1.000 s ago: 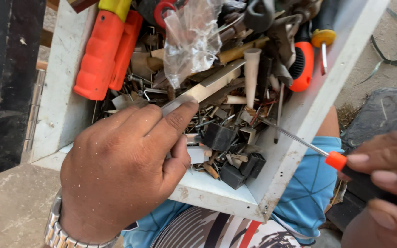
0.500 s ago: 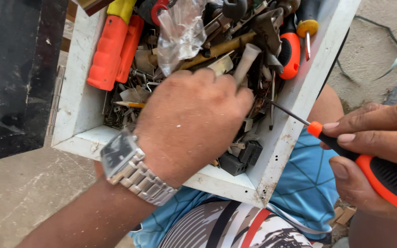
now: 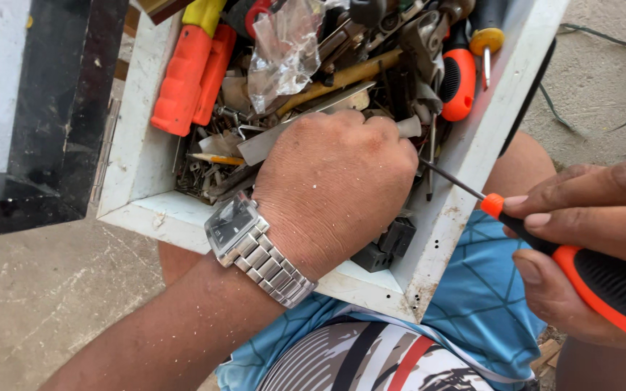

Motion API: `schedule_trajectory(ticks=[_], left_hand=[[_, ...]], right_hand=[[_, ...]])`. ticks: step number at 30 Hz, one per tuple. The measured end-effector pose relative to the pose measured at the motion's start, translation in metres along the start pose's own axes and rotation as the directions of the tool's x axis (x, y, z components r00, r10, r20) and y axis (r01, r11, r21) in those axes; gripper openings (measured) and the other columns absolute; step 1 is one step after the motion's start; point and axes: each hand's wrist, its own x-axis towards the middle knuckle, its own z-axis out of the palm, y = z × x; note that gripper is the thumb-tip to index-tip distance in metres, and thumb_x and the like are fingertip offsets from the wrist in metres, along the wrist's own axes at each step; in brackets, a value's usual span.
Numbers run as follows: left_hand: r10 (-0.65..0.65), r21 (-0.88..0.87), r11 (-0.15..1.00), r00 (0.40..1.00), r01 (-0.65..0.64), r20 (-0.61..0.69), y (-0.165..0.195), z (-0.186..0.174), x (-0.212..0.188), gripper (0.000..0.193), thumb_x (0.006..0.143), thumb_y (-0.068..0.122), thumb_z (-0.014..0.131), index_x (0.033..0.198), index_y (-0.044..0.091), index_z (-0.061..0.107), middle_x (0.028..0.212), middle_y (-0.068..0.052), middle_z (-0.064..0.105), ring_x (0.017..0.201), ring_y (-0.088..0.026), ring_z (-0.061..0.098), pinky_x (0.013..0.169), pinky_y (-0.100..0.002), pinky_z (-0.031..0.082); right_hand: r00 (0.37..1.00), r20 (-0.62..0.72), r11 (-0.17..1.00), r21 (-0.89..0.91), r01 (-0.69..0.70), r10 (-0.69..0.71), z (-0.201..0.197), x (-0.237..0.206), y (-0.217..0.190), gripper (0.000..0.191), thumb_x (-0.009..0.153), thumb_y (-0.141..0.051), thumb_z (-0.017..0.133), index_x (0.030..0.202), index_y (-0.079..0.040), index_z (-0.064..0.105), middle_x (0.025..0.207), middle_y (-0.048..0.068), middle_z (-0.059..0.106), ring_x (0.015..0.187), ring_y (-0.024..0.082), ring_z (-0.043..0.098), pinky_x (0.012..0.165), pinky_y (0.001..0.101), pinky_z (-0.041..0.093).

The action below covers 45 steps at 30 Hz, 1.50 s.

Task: The person picks screws from a cluttered toolbox drawer, sorting through small hardware with their fingers and a screwdriver. They then carry the screws to a black metal frame on a workbench and drive the screws into the frame's joints using a screwdriver, steadying the frame with their other hand.

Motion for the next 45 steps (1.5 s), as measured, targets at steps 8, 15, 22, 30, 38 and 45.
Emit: schedule_trajectory(ticks=[8, 15, 22, 30, 38, 45], left_hand=[[0.021, 0.073, 0.997, 1.000, -0.021, -0.003, 0.005, 0.008, 0.016, 0.006, 0.075, 0.012, 0.070, 0.076, 0.009, 0.076, 0.073, -0.007, 0.071, 0.073, -0.025, 0.074, 0.061, -0.040, 0.059], [0.064, 0.081, 0.995, 0.998, -0.062, -0.020, 0.000, 0.010, 0.018, 0.006, 0.077, 0.012, 0.070, 0.078, 0.010, 0.075, 0.075, -0.006, 0.071, 0.074, -0.025, 0.073, 0.062, -0.039, 0.059], [0.039, 0.040, 0.998, 0.999, -0.039, -0.004, -0.018, -0.018, -0.004, 0.004, 0.086, 0.011, 0.071, 0.083, 0.009, 0.072, 0.081, -0.006, 0.071, 0.076, -0.023, 0.072, 0.061, -0.038, 0.057], [-0.049, -0.201, 0.979, 0.998, 0.040, -0.040, -0.025, -0.042, -0.037, 0.014, 0.084, 0.012, 0.071, 0.093, 0.002, 0.066, 0.082, -0.008, 0.065, 0.076, -0.027, 0.067, 0.065, -0.040, 0.054], [-0.242, -0.291, 0.935, 0.965, 0.204, -0.100, -0.028, -0.023, -0.071, 0.015, 0.088, 0.017, 0.072, 0.092, 0.004, 0.066, 0.085, -0.009, 0.066, 0.075, -0.026, 0.066, 0.066, -0.039, 0.054], [-0.250, -0.291, 0.932, 0.965, 0.217, -0.079, -0.031, -0.020, -0.074, 0.018, 0.089, 0.019, 0.079, 0.088, 0.005, 0.067, 0.081, -0.007, 0.065, 0.071, -0.026, 0.065, 0.062, -0.040, 0.052]], right_hand=[[0.997, -0.020, 0.997, 0.010, -0.074, 0.074, -0.010, -0.001, -0.005, 0.029, 0.091, -0.010, 0.074, 0.113, 0.000, 0.058, 0.106, 0.020, 0.068, 0.086, 0.021, 0.077, 0.081, 0.0308, 0.064], [0.997, -0.062, 0.997, 0.064, -0.041, 0.045, -0.010, 0.002, -0.002, 0.029, 0.089, -0.011, 0.073, 0.110, 0.001, 0.056, 0.106, 0.019, 0.067, 0.088, 0.023, 0.077, 0.080, 0.0315, 0.065], [0.999, 0.040, 1.000, -0.001, -0.005, 0.005, -0.016, 0.007, 0.008, 0.037, 0.080, -0.014, 0.079, 0.108, 0.000, 0.058, 0.106, 0.020, 0.068, 0.090, 0.025, 0.076, 0.081, 0.0348, 0.064], [0.990, 0.099, 0.991, -0.074, 0.110, -0.103, 0.012, 0.035, -0.006, 0.036, 0.074, -0.002, 0.082, 0.104, 0.000, 0.062, 0.100, 0.021, 0.070, 0.091, 0.030, 0.076, 0.080, 0.0396, 0.063], [0.991, 0.122, 0.978, 0.194, -0.077, 0.054, 0.010, 0.011, -0.006, 0.037, 0.075, -0.011, 0.076, 0.107, -0.006, 0.059, 0.104, 0.016, 0.067, 0.094, 0.026, 0.077, 0.088, 0.0389, 0.066], [0.988, 0.148, 0.996, -0.080, -0.033, 0.045, 0.010, 0.017, 0.010, 0.039, 0.078, -0.008, 0.079, 0.109, -0.003, 0.057, 0.107, 0.022, 0.067, 0.091, 0.029, 0.076, 0.083, 0.0386, 0.063]])
